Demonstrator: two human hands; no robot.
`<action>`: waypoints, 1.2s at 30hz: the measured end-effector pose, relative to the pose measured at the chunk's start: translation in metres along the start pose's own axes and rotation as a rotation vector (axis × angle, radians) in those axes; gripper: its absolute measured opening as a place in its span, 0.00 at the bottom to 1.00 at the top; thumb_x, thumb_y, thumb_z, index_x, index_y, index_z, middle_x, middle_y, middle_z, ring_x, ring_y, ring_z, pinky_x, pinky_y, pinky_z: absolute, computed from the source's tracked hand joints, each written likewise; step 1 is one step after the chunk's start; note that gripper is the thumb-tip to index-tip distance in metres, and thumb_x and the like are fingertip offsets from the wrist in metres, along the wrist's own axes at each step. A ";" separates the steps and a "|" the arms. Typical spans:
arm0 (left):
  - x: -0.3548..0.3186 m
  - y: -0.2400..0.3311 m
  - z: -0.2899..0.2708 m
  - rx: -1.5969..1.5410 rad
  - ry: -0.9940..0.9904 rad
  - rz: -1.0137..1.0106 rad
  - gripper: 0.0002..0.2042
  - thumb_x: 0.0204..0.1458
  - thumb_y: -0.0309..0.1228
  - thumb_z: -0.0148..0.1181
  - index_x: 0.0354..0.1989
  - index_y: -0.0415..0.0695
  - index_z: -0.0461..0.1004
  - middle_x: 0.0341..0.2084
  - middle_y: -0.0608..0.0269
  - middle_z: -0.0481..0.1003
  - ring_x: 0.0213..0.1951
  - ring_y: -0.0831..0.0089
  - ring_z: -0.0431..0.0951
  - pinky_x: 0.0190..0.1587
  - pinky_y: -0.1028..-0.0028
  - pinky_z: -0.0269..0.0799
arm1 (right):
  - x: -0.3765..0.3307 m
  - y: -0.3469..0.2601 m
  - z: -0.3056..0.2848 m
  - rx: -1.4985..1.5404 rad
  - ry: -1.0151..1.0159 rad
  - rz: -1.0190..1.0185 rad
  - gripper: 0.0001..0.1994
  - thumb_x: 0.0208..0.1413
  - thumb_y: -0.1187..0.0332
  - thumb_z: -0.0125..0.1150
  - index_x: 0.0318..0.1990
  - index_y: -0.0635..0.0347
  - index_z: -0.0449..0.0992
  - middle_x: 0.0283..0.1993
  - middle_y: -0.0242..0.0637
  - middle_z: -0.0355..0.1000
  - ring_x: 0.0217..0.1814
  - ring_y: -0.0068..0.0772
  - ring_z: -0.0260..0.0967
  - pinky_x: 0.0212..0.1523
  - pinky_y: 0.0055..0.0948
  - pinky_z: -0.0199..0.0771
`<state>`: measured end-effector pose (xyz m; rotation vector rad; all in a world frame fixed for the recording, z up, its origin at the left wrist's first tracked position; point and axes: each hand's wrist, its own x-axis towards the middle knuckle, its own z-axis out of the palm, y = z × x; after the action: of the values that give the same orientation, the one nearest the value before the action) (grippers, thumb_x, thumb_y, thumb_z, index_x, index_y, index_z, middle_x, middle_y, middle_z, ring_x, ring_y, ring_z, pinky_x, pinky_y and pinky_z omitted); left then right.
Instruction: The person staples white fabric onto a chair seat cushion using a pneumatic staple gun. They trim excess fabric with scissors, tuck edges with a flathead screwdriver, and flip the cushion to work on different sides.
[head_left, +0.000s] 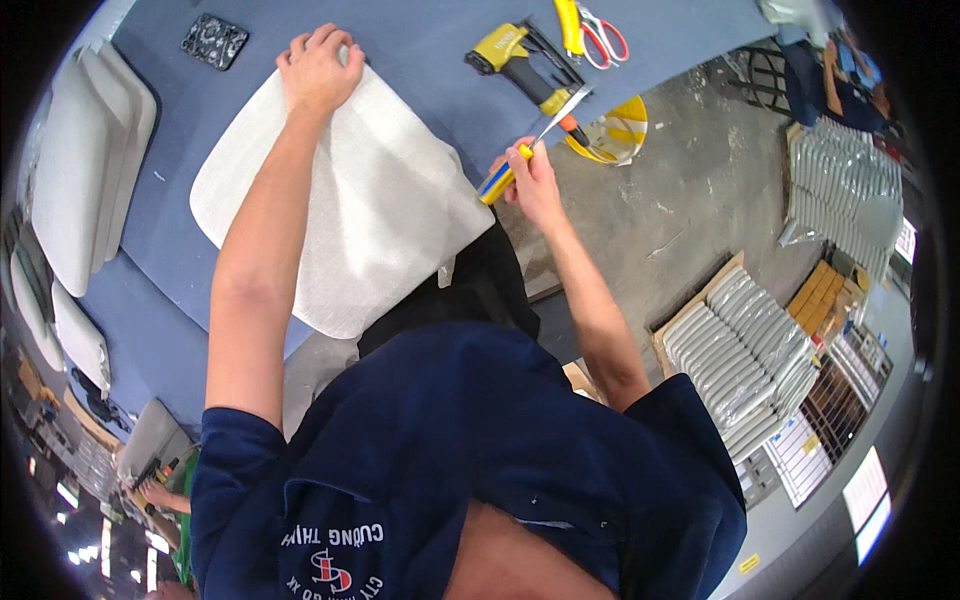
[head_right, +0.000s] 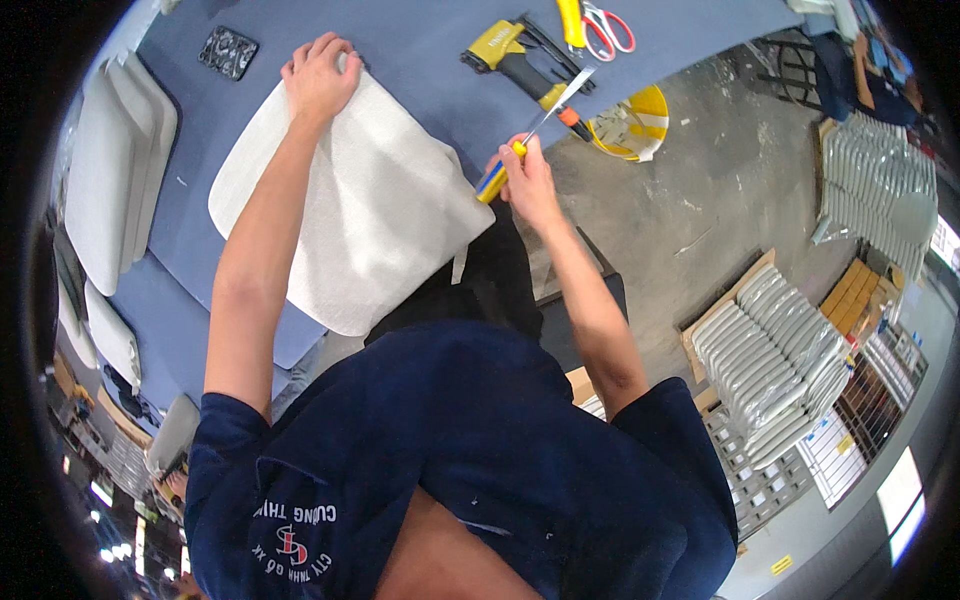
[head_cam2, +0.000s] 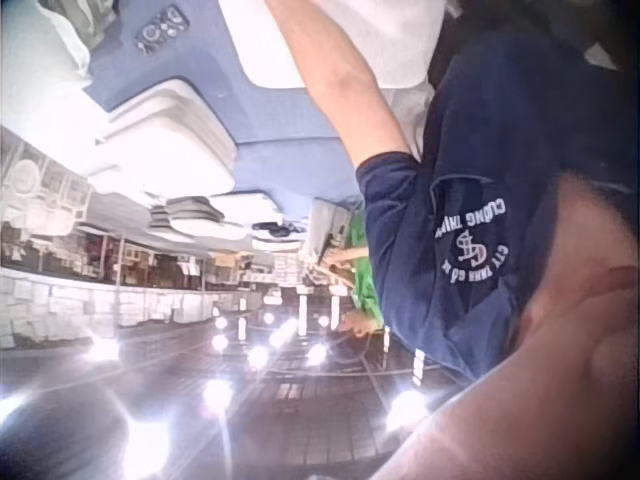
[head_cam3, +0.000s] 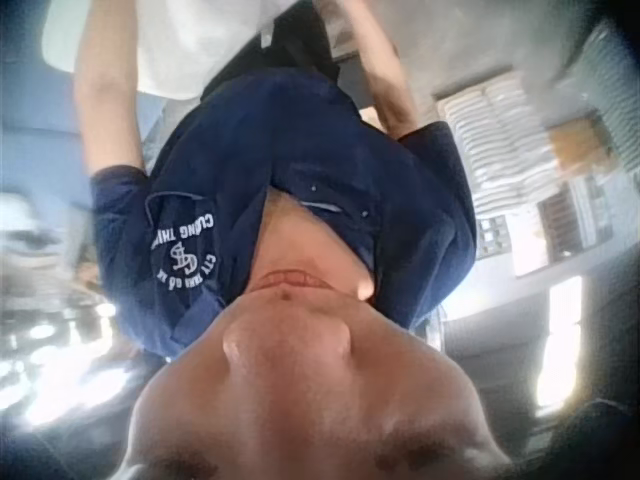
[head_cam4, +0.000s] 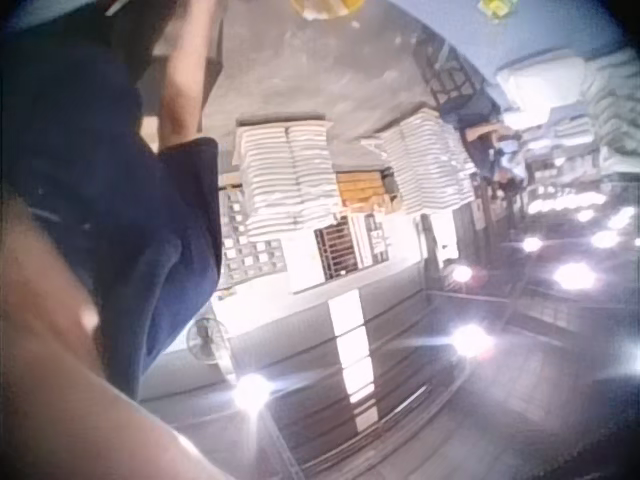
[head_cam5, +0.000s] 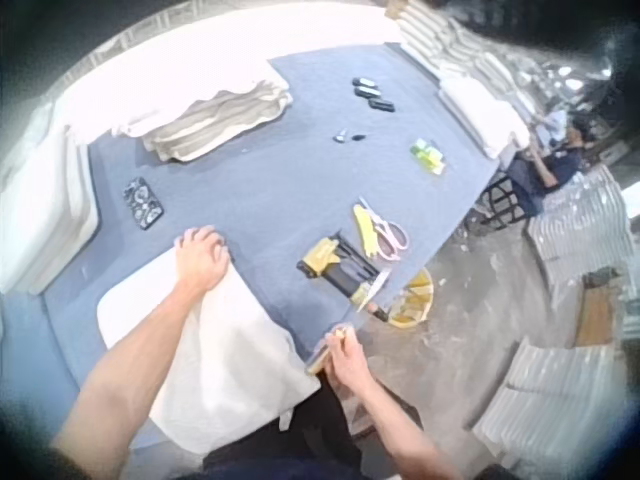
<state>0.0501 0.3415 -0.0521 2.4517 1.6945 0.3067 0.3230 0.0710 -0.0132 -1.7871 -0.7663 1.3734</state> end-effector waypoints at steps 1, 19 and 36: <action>0.001 -0.001 0.001 0.009 0.002 0.000 0.15 0.61 0.47 0.56 0.48 0.57 0.84 0.64 0.73 0.75 0.70 0.57 0.66 0.72 0.46 0.54 | -0.005 0.003 -0.018 0.006 0.023 0.011 0.09 0.77 0.60 0.51 0.53 0.53 0.63 0.41 0.40 0.82 0.19 0.20 0.69 0.18 0.21 0.66; -0.180 0.145 -0.022 -0.144 -0.069 0.466 0.12 0.59 0.39 0.59 0.48 0.53 0.84 0.58 0.59 0.77 0.72 0.56 0.64 0.77 0.41 0.45 | -0.036 0.079 -0.006 0.333 0.100 -0.003 0.12 0.79 0.55 0.48 0.54 0.50 0.58 0.46 0.47 0.82 0.27 0.30 0.77 0.26 0.26 0.75; -0.182 0.145 -0.016 -0.101 -0.047 0.458 0.11 0.58 0.39 0.60 0.46 0.53 0.83 0.57 0.61 0.77 0.71 0.56 0.66 0.77 0.43 0.46 | -0.055 0.059 -0.002 0.570 0.102 -0.179 0.12 0.79 0.57 0.47 0.53 0.53 0.57 0.44 0.48 0.80 0.28 0.31 0.80 0.24 0.25 0.77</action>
<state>0.1148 0.1206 -0.0181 2.7186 1.0533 0.3695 0.3121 -0.0060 -0.0337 -1.2949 -0.4101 1.2166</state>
